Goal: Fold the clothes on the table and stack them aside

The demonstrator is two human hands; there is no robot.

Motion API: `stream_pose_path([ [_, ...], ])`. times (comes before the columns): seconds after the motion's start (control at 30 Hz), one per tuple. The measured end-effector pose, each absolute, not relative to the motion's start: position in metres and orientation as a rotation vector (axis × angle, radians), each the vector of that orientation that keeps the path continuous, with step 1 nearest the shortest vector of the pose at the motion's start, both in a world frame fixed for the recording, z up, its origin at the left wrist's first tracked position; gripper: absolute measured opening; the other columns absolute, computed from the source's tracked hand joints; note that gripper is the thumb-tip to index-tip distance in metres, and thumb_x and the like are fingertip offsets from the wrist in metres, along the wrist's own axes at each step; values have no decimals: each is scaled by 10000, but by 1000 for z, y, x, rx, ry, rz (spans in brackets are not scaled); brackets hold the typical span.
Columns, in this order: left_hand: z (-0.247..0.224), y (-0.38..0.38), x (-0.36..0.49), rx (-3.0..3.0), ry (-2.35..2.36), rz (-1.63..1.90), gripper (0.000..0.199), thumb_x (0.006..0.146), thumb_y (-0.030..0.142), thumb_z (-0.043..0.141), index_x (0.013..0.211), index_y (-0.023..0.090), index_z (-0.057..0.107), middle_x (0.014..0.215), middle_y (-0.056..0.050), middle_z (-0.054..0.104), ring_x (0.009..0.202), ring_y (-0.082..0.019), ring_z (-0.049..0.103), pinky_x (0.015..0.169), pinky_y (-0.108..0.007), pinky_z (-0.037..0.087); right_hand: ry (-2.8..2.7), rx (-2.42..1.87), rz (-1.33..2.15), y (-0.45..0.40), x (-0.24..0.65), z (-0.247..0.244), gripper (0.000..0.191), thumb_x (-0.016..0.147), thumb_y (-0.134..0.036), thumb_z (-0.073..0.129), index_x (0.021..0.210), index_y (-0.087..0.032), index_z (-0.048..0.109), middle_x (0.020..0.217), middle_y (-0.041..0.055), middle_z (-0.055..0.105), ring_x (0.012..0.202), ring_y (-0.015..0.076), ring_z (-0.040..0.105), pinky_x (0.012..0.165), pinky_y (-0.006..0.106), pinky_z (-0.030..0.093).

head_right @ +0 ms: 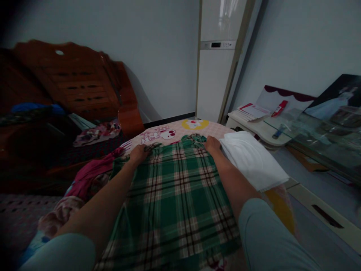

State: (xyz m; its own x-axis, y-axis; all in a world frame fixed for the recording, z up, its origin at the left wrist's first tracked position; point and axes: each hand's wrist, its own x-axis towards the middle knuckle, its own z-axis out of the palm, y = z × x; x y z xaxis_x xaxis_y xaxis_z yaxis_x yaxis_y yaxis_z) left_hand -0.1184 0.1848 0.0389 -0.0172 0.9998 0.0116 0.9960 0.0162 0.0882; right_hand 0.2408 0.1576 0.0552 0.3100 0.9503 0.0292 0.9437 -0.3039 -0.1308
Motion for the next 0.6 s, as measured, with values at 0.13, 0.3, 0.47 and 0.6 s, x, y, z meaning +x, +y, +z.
stream_pose_path([
  [0.13,42,192,-117,2178,2235,127,318,843,189,521,1128,111,640,1182,-204,654,1130,-316,617,903,-368,494,-1710,-2474,234,170,243,52,386,830,-306,691,1151,-96,645,1167,206,671,1141,277,619,893,315,480],
  [0.3,56,198,-116,2029,2337,455,349,794,122,501,1129,85,595,1099,-194,682,1057,-310,637,880,-378,493,-1440,-2403,265,176,255,55,252,861,-155,597,1090,-73,661,1132,179,676,1104,270,618,885,321,489],
  [0.47,57,198,-111,1999,2279,732,407,808,118,471,1201,60,558,1152,-196,659,1120,-304,608,979,-405,463,-1246,-2198,557,178,263,51,248,937,-100,463,1128,4,583,822,95,677,737,135,634,717,253,501],
  [0.6,47,186,-101,2108,2098,731,569,807,123,503,1368,48,449,1395,-221,517,1307,-303,494,1086,-422,411,-1095,-1979,706,168,264,50,392,868,-47,533,1259,-69,536,741,16,646,607,106,605,590,210,496],
])
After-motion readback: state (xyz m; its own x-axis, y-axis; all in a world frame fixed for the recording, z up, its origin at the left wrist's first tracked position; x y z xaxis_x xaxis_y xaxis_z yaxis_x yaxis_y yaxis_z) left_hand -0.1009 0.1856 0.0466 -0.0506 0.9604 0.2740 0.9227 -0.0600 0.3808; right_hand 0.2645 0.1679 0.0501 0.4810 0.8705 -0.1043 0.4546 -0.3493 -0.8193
